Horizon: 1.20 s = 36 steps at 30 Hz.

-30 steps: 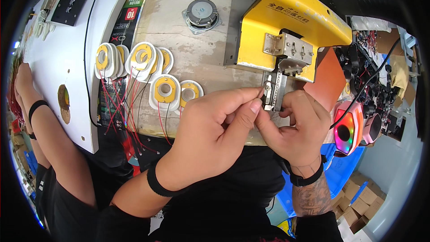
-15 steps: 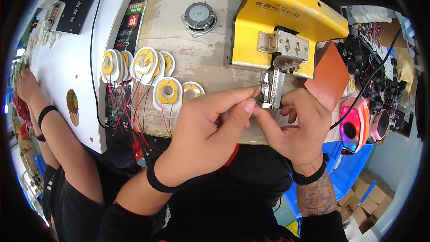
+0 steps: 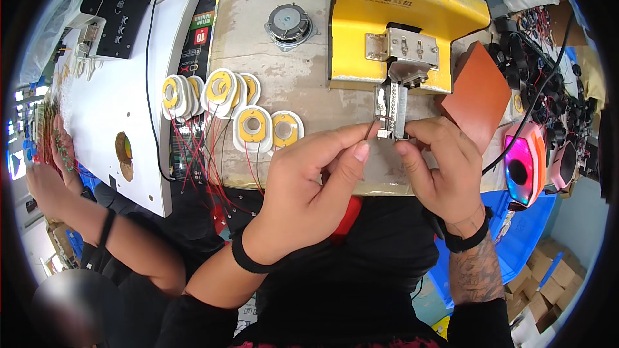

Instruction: Assembling electronic components using a crimping machine and a heat gun.

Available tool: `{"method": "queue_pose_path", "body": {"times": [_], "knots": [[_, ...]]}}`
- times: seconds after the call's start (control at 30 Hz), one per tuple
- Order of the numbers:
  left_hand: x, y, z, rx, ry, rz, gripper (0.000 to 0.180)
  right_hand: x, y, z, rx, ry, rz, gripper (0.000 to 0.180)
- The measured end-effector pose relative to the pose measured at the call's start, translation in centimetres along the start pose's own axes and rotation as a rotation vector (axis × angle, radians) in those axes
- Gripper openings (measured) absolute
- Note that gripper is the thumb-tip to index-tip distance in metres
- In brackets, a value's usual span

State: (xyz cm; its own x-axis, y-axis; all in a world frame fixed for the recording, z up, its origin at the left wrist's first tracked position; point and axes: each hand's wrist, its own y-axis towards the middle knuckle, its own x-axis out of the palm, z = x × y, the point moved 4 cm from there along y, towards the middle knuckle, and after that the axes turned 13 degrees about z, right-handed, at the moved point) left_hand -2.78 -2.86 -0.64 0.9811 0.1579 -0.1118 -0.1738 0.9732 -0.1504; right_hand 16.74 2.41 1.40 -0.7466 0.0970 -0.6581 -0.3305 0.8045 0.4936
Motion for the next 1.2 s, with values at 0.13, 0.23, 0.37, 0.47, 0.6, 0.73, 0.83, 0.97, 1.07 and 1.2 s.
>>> {"method": "queue_pose_path", "body": {"times": [0.13, 0.23, 0.37, 0.47, 0.6, 0.73, 0.83, 0.97, 1.07, 1.2], "knots": [[0.5, 0.0, -0.8, 0.138, 0.045, 0.103, 0.025, 0.0, 0.5, 0.6, -0.105, 0.069, -0.027, 0.021], [0.9, 0.1, 0.2, 0.315, 0.148, 0.19, 0.02, -0.1, 0.8, 0.9, -0.175, 0.068, -0.052, 0.025], [0.8, 0.5, 1.0, 0.519, 0.329, 0.22, 0.017, -0.2, 1.1, 1.2, -0.209, 0.079, -0.078, 0.026], [0.7, 0.7, 0.6, 0.479, 0.298, 0.237, 0.015, -0.1, 1.1, 1.4, -0.21, 0.103, -0.08, 0.027], [0.8, 0.5, 0.3, 0.331, 0.255, 0.247, 0.014, -0.2, 1.1, 1.3, -0.213, 0.051, -0.068, 0.026], [0.8, 0.6, 1.2, 0.558, 0.399, 0.244, 0.014, -0.4, 1.2, 1.2, -0.3, -0.016, -0.098, 0.022], [0.9, 0.8, 1.3, 0.656, 0.428, 0.231, 0.013, -0.3, 1.2, 1.5, -0.344, -0.008, -0.096, 0.021], [1.1, 1.1, 1.5, 0.771, 0.434, 0.234, 0.012, -0.2, 1.1, 1.6, -0.348, 0.022, -0.121, 0.021], [1.2, 0.9, 1.3, 0.751, 0.437, 0.216, 0.016, -0.2, 1.0, 1.4, -0.341, 0.019, -0.111, 0.022], [1.3, 0.7, 1.1, 0.76, 0.435, 0.221, 0.02, -0.3, 0.7, 1.2, -0.294, 0.041, -0.13, 0.024]]}}
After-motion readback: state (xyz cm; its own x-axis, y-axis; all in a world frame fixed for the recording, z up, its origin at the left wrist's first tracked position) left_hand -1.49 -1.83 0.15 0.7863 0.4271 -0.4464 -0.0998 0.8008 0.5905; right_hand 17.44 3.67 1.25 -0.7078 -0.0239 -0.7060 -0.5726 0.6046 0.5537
